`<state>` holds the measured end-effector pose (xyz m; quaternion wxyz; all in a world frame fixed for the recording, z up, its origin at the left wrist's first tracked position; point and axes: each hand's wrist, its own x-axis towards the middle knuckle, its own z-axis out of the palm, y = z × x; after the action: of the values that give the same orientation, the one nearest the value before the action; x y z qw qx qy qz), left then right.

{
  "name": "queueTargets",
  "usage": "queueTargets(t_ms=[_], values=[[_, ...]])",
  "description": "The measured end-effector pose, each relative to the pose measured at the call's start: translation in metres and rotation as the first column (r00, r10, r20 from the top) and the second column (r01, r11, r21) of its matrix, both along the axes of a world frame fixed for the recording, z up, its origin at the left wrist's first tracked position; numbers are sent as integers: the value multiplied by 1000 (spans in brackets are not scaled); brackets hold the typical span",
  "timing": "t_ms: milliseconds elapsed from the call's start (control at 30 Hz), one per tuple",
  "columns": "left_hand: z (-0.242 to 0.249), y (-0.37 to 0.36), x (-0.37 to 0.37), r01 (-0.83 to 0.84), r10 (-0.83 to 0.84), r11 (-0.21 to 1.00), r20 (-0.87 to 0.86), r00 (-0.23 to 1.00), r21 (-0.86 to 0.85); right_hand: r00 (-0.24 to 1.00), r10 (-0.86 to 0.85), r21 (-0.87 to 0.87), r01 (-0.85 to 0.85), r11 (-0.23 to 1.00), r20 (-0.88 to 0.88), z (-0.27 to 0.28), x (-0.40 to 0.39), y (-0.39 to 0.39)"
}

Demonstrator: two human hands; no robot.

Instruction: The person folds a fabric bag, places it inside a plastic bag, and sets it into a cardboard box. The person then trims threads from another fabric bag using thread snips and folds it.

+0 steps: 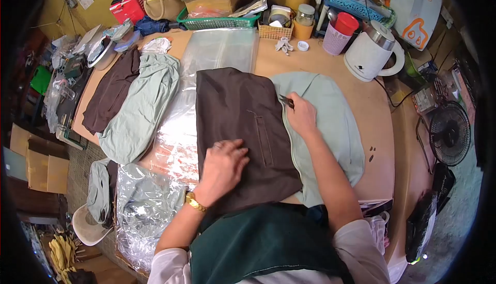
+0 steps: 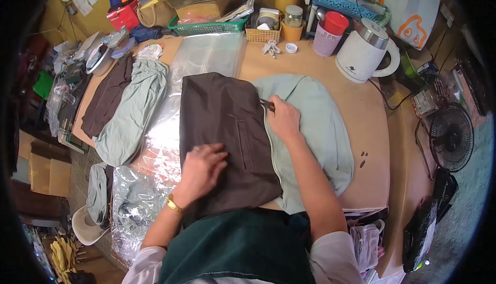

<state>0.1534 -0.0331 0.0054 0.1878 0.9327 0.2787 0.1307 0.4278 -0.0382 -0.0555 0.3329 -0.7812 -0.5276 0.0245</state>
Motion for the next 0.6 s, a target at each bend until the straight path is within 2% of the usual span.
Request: queueTargets(t_ms=[33, 67, 133, 167, 267, 300, 333, 400, 433, 467, 500, 533, 567, 600], values=[[10, 5, 5, -71, 51, 993, 195, 979, 96, 1000, 10, -2, -10, 1000, 5, -2, -5, -5], [11, 12, 13, -73, 55, 994, 189, 980, 87, 1000, 17, 1, -17, 1000, 11, -3, -9, -9], [13, 27, 37, -49, 70, 997, 388, 919, -64, 1000, 13, -1, -13, 1000, -6, -2, -10, -9], [9, 33, 52, -69, 83, 996, 445, 892, -50, 1000, 7, -3, -7, 1000, -21, -2, -11, -10], [-37, 59, 67, -69, 49, 997, 412, 910, 34, 1000, 17, 36, -16, 999, -25, -2, -6, -15], [-39, 61, 70, -140, 96, 988, 436, 895, 71, 999, 17, 35, -16, 999, -28, -2, -4, -16], [-40, 63, 71, -138, 94, 988, 433, 897, 73, 998, 12, 28, -10, 1000, -63, -1, -3, -16], [-40, 63, 71, -221, 249, 968, 380, 891, -116, 995, 10, 16, -8, 1000, -104, -2, -3, -18], [-45, 66, 69, -240, 207, 971, 454, 866, 15, 995, 5, 15, -3, 1000, -101, -2, -2, -17], [-50, 70, 65, -243, 209, 970, 453, 867, 18, 995, -1, 17, 3, 1000, -98, -1, -2, -16], [-55, 73, 60, -197, 322, 939, 518, 792, -283, 995, 2, 20, 0, 1000, -100, -1, -2, -15], [-60, 78, 56, -104, 449, 827, 539, 713, -553, 992, -12, 9, 13, 1000, -123, 0, -3, -15], [-65, 83, 51, -103, 504, 776, 514, 694, -622, 989, -26, -2, 26, 1000, -146, 1, -3, -15], [-61, 90, 40, -8, 559, 624, 439, 704, -782, 989, -24, 0, 24, 1000, -147, 2, -3, -15]])
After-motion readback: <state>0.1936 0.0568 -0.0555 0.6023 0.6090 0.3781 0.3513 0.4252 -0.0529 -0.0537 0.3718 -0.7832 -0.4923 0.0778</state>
